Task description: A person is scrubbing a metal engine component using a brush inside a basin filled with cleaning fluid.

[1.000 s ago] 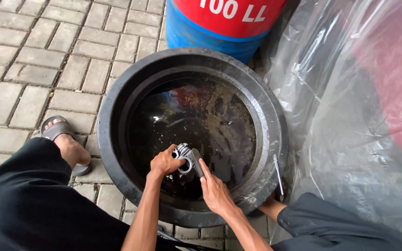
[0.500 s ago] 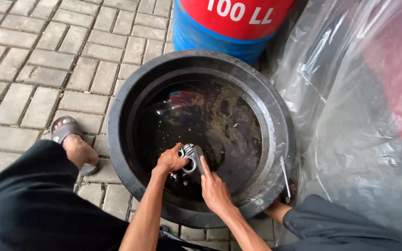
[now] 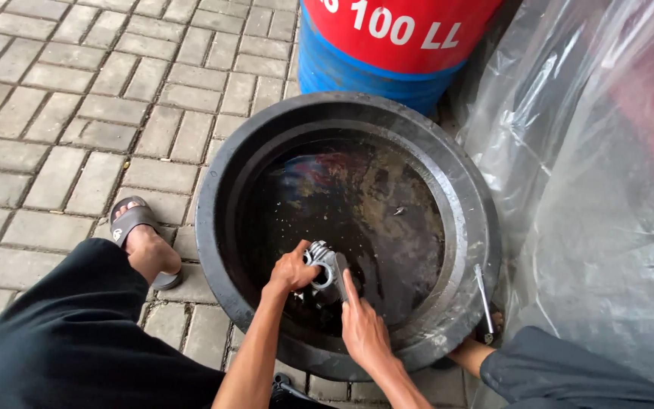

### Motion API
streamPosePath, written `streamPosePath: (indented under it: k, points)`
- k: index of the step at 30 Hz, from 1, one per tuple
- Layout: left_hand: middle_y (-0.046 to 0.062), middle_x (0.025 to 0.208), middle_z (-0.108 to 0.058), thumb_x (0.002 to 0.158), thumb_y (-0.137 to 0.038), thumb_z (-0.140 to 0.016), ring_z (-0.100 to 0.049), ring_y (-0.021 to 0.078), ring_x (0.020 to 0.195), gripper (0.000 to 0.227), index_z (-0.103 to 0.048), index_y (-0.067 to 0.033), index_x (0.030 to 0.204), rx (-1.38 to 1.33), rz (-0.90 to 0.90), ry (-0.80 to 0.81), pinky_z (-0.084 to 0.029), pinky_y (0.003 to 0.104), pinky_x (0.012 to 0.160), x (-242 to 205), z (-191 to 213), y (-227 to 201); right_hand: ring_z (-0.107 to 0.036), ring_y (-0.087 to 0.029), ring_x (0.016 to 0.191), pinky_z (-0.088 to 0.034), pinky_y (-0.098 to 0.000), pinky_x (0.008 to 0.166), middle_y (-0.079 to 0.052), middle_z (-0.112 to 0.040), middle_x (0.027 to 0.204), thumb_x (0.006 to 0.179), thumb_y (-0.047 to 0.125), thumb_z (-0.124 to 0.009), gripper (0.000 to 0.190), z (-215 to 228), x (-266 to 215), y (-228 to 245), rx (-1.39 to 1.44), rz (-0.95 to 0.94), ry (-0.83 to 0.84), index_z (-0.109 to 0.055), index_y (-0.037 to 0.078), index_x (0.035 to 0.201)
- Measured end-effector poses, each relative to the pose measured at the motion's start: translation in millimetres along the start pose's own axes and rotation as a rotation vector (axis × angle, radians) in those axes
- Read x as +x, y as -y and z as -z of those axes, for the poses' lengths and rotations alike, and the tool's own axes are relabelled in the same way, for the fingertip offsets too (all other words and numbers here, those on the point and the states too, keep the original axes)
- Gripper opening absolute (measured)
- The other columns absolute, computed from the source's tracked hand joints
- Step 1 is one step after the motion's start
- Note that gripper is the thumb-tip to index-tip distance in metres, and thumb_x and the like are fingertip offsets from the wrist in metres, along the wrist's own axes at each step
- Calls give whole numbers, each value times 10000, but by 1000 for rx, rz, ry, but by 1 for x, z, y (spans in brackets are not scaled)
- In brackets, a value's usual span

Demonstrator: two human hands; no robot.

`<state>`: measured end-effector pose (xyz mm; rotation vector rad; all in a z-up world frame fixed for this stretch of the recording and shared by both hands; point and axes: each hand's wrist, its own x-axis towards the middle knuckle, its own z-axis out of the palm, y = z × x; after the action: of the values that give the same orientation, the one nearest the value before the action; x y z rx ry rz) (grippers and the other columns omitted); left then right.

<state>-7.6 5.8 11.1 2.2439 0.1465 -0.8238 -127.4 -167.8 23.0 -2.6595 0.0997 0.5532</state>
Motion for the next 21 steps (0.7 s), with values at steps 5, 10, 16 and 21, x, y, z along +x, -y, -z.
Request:
streamPosePath:
  k: [5, 10, 16, 21]
  points:
    - [222, 1219, -677, 767, -445, -570, -639, 450, 1151, 675, -449, -269, 1407, 67, -53, -23, -511, 524, 951, 0, -14, 7, -669, -496, 894, -522, -577, 754, -218, -656, 1059, 1072, 249, -376, 682, 12, 31, 22, 57, 39, -54, -68, 359, 1670]
    - [252, 1115, -707, 725, -403, -578, -656, 482, 1062, 569, -535, -272, 1277, 1, -16, -135, -514, 504, 891, 19, -19, 15, -643, -495, 855, -474, -575, 693, -215, -659, 1006, 1052, 229, -429, 722, 3, 8, 11, 38, 83, -104, -72, 322, 1672]
    - [210, 1376, -599, 713, -341, -508, -580, 448, 1219, 826, -391, -267, 1527, 111, -83, -12, -480, 485, 971, 15, -15, 11, -644, -457, 818, -456, -518, 660, -180, -698, 1031, 1067, 249, -402, 698, 10, 46, 17, 59, -12, -7, -70, 350, 1673]
    - [170, 1235, -713, 690, -408, -597, -667, 393, 1145, 712, -530, -311, 1392, -137, -22, -158, -505, 411, 952, 34, -23, 36, -601, -449, 724, -416, -496, 665, -202, -665, 892, 1061, 208, -411, 678, 2, 23, 11, 268, 127, -45, -130, 342, 1664]
